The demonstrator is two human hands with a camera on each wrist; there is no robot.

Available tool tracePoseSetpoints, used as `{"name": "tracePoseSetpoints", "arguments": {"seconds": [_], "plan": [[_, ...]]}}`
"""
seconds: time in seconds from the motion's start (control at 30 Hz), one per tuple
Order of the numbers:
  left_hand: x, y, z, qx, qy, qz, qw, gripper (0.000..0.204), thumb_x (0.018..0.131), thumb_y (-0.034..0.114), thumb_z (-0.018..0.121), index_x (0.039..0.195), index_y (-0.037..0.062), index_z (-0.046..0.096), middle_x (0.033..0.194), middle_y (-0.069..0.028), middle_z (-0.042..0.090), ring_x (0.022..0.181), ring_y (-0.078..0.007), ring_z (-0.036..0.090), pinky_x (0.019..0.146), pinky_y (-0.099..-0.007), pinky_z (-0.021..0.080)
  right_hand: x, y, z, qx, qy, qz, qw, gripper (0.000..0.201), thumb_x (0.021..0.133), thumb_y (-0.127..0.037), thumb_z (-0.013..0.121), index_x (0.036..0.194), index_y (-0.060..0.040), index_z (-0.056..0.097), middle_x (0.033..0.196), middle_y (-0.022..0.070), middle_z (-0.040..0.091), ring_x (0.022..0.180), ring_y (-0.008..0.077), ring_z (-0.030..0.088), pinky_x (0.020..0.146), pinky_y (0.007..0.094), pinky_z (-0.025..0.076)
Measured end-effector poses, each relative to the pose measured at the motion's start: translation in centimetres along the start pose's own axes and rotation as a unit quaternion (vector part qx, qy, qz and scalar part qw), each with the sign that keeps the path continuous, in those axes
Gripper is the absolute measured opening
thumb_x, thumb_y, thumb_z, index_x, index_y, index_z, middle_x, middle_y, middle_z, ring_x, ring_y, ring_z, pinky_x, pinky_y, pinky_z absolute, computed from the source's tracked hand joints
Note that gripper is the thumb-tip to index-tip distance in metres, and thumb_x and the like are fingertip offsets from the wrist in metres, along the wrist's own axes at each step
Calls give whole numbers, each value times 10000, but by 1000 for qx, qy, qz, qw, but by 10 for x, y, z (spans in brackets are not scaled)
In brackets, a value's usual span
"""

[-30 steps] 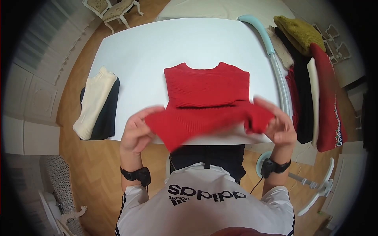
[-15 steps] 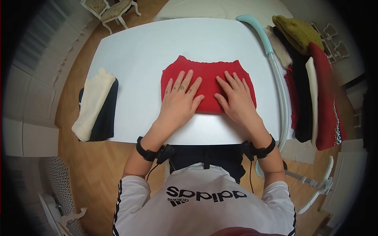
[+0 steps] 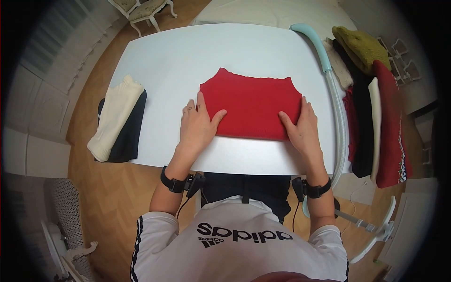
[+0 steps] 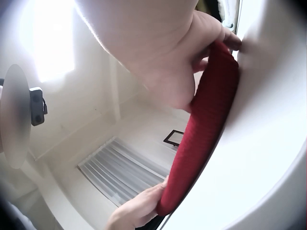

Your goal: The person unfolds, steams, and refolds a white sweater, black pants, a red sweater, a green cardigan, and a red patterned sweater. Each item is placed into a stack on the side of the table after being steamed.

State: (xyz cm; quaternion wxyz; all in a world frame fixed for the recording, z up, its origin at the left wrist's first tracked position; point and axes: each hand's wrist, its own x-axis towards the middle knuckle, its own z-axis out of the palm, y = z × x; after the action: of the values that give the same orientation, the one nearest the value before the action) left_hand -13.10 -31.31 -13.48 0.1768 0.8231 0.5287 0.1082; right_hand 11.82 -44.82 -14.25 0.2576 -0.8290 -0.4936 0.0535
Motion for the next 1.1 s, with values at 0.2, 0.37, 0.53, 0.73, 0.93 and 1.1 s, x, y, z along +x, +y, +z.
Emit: {"name": "tracePoseSetpoints", "arguments": {"seconds": [0.2, 0.37, 0.53, 0.73, 0.93, 1.1], "plan": [[35, -18, 6, -269, -57, -13, 961, 734, 878, 237, 784, 1402, -139, 434, 1246, -352, 626, 1148, -395, 664, 965, -443, 550, -6, 16, 5, 140, 14, 71, 988, 883, 920, -408, 741, 1506, 136, 366, 1357, 334, 573, 1278, 436, 571, 1099, 437, 451], [80, -14, -31, -374, -208, -76, 900, 734, 831, 104, 791, 1396, -167, 408, 1294, -308, 621, 1136, -316, 679, 910, -381, 588, -13, 26, 2, 327, -21, 70, 942, 726, 972, -319, 723, 1508, 71, 428, 1320, 243, 632, 1178, 286, 641, 1017, 363, 509], [137, -13, -28, -513, -57, -99, 851, 660, 875, -33, 629, 1483, 11, 376, 1309, -285, 560, 1118, -355, 660, 872, -424, 612, -26, 45, 19, 362, 34, 83, 928, 398, 1031, -193, 645, 1363, 24, 618, 1080, 83, 690, 911, 117, 648, 772, 260, 549], [187, -85, -4, -531, 131, -146, 824, 671, 864, -62, 561, 1498, 76, 388, 1347, -282, 546, 1151, -359, 644, 881, -428, 609, -36, 54, 25, 344, 54, 30, 937, 338, 1026, -142, 644, 1322, 20, 641, 1050, 59, 682, 882, 103, 624, 775, 250, 527], [163, -97, -10, -592, 86, -263, 757, 600, 881, 25, 631, 1448, 86, 446, 1379, -220, 554, 1200, -356, 625, 938, -501, 575, -36, 51, 27, 337, 59, 24, 939, 304, 1026, -129, 634, 1288, 22, 660, 1015, 53, 688, 851, 89, 608, 753, 237, 507], [131, -67, -67, -742, -21, -283, 608, 531, 900, 109, 671, 1392, 49, 482, 1400, -173, 550, 1228, -327, 613, 984, -546, 548, -37, 49, 25, 332, 54, 30, 941, 303, 1040, -143, 623, 1292, 23, 656, 1006, 46, 685, 859, 84, 597, 755, 231, 491]]}}
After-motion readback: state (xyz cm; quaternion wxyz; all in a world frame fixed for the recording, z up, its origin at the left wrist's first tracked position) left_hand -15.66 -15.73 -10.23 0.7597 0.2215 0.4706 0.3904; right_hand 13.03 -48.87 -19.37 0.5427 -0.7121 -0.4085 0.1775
